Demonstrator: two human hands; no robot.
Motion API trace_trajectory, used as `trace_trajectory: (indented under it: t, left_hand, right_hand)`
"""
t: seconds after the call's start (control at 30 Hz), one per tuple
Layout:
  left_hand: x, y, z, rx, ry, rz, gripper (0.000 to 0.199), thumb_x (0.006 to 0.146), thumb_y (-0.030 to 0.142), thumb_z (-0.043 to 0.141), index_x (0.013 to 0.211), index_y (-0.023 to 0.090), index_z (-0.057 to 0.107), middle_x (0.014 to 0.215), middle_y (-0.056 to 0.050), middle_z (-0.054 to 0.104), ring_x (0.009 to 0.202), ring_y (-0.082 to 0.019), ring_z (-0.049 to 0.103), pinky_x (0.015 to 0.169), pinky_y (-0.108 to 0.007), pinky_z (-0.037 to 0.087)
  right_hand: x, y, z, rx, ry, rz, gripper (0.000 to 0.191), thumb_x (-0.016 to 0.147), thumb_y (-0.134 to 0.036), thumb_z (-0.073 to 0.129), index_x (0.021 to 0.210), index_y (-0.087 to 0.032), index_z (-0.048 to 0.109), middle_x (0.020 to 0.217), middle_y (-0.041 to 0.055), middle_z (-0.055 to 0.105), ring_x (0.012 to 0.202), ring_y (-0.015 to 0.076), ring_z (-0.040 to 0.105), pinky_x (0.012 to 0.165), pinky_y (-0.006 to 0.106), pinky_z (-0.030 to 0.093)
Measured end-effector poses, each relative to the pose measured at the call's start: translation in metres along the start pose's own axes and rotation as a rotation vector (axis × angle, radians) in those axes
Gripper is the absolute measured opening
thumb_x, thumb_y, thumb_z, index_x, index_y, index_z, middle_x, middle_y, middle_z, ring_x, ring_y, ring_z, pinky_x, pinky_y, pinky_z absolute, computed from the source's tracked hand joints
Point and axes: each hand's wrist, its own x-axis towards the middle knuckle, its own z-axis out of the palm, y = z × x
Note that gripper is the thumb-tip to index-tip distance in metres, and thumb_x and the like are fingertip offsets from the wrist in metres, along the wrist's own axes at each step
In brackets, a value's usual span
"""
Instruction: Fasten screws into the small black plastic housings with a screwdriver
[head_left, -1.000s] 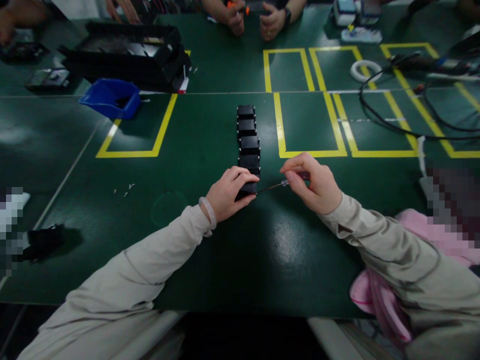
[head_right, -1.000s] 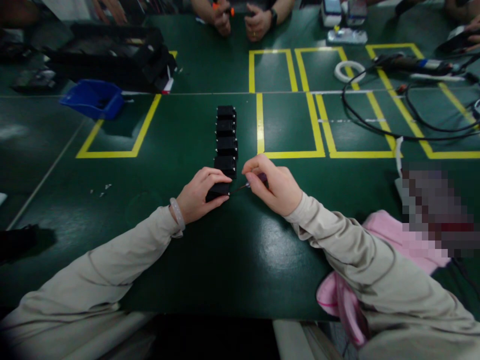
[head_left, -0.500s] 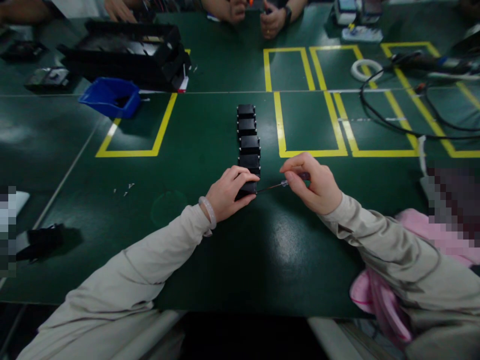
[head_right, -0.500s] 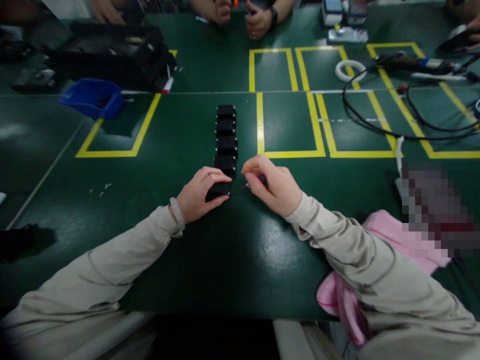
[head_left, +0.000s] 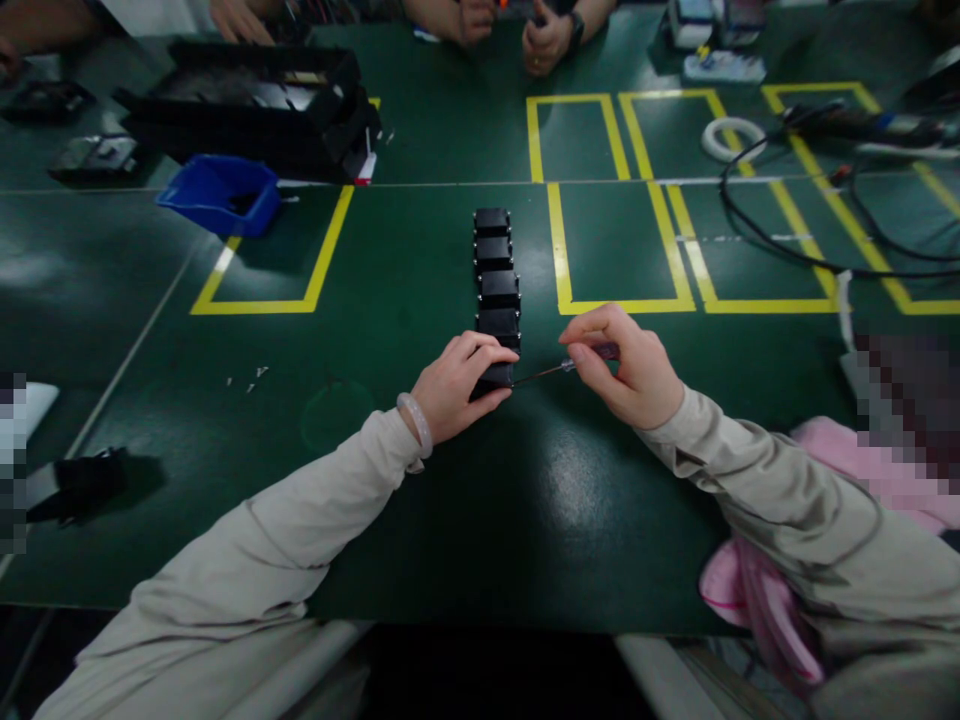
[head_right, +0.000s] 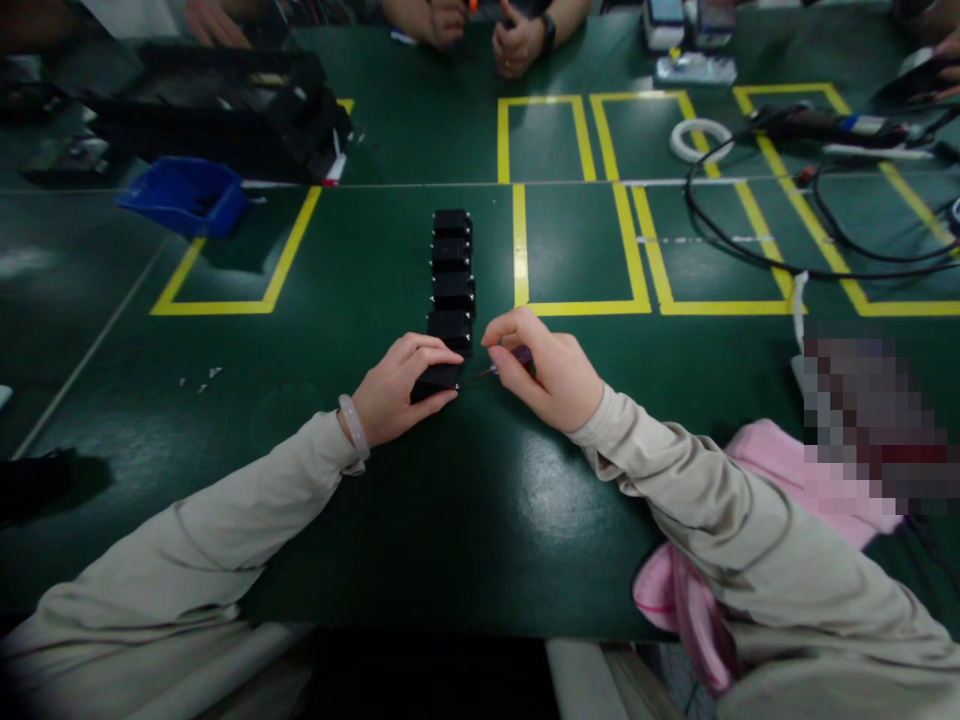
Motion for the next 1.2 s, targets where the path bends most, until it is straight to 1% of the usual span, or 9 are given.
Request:
trace_trajectory:
  t: [0.13, 0.23, 0.33, 0.5, 0.63, 0.77, 0.87, 1.03, 1.2]
  left_hand:
    - [0.0005, -0.0003, 0.0005, 0.006, 0.002, 0.005, 0.035, 0.09, 0.024, 0.064, 0.123, 0.019, 0.053, 0.12, -0.01, 0.055, 0.112, -0.025, 0.055, 0.098, -0.044, 0.049]
    - [0.0006, -0.0003, 0.0007, 0.014, 0.007, 0.011, 0.035, 0.09, 0.024, 0.064, 0.123, 0.019, 0.054, 0.119, -0.01, 0.055, 0.111, -0.025, 0.055, 0.097, -0.044, 0.05]
    - [0.0002, -0.0003, 0.0005, 0.013, 0.009, 0.014, 0.035, 0.09, 0.023, 0.064, 0.123, 0.019, 0.054, 0.119, -0.01, 0.055, 0.111, -0.025, 0.055, 0.097, -0.044, 0.05]
    - [0.0, 0.0005, 0.0002, 0.016, 0.003, 0.011, 0.035, 0.09, 0.023, 0.065, 0.123, 0.019, 0.053, 0.12, -0.01, 0.055, 0.111, -0.025, 0.055, 0.097, -0.044, 0.049]
    - [0.0003, 0.0008, 0.0004, 0.01, 0.0, 0.001, 0.035, 0.09, 0.023, 0.064, 0.123, 0.019, 0.054, 0.12, -0.01, 0.055, 0.112, -0.025, 0.055, 0.098, -0.045, 0.049]
    - [0.0002, 0.0006, 0.0003, 0.014, 0.004, 0.007, 0.035, 0.09, 0.024, 0.064, 0.123, 0.019, 0.053, 0.12, -0.01, 0.055, 0.111, -0.025, 0.055, 0.098, -0.044, 0.05]
    - [0.0002, 0.0007, -0.0001, 0.014, 0.004, 0.013, 0.035, 0.09, 0.023, 0.064, 0.123, 0.018, 0.054, 0.12, -0.01, 0.055, 0.111, -0.025, 0.055, 0.097, -0.044, 0.05]
    - [0.0003, 0.0009, -0.0003, 0.013, 0.008, 0.012, 0.035, 0.089, 0.023, 0.065, 0.122, 0.017, 0.054, 0.119, -0.011, 0.056, 0.111, -0.026, 0.055, 0.098, -0.045, 0.05]
    - [0.0005, 0.0006, 0.0002, 0.013, 0.007, 0.007, 0.035, 0.089, 0.023, 0.065, 0.122, 0.018, 0.055, 0.119, -0.011, 0.056, 0.111, -0.025, 0.055, 0.097, -0.044, 0.05]
  right_hand:
    - [0.0005, -0.0011, -0.0002, 0.002, 0.003, -0.028, 0.008, 0.092, -0.02, 0.052, 0.099, -0.021, 0.055, 0.078, -0.0014, 0.064, 0.065, 0.0106, 0.066, 0.061, 0.022, 0.052]
    - [0.0013, -0.0009, -0.0008, 0.002, -0.007, -0.055, 0.004, 0.094, -0.024, 0.053, 0.095, -0.021, 0.056, 0.073, -0.003, 0.063, 0.059, 0.0089, 0.063, 0.055, 0.02, 0.049]
    - [0.0018, -0.0003, -0.0011, -0.005, -0.007, -0.071, 0.006, 0.095, -0.024, 0.054, 0.091, -0.021, 0.056, 0.069, -0.004, 0.063, 0.055, 0.0078, 0.061, 0.052, 0.018, 0.046]
    - [0.0009, -0.0004, -0.0002, -0.015, 0.012, -0.051, 0.005, 0.094, -0.018, 0.052, 0.095, -0.02, 0.057, 0.074, -0.0029, 0.065, 0.058, 0.0081, 0.063, 0.055, 0.018, 0.049]
    - [-0.0003, 0.0003, 0.0006, -0.006, 0.023, -0.052, 0.006, 0.093, -0.017, 0.053, 0.097, -0.021, 0.056, 0.075, -0.0032, 0.064, 0.06, 0.0081, 0.064, 0.058, 0.018, 0.05]
    - [-0.0001, 0.001, 0.0001, -0.005, 0.008, -0.047, 0.003, 0.094, -0.022, 0.054, 0.096, -0.021, 0.056, 0.071, -0.0037, 0.063, 0.058, 0.0084, 0.063, 0.056, 0.019, 0.048]
    - [0.0007, 0.0009, -0.0004, -0.008, -0.007, -0.055, 0.005, 0.095, -0.025, 0.054, 0.093, -0.02, 0.057, 0.069, -0.0039, 0.063, 0.055, 0.0079, 0.062, 0.053, 0.019, 0.047]
    - [0.0009, 0.0, -0.0001, -0.02, 0.014, -0.045, 0.004, 0.094, -0.02, 0.053, 0.094, -0.02, 0.057, 0.073, -0.003, 0.064, 0.056, 0.0076, 0.062, 0.053, 0.018, 0.047]
    - [-0.0001, 0.0005, 0.0007, -0.01, 0.022, -0.039, 0.007, 0.092, -0.017, 0.053, 0.097, -0.021, 0.056, 0.074, -0.0032, 0.064, 0.058, 0.0082, 0.064, 0.056, 0.019, 0.049]
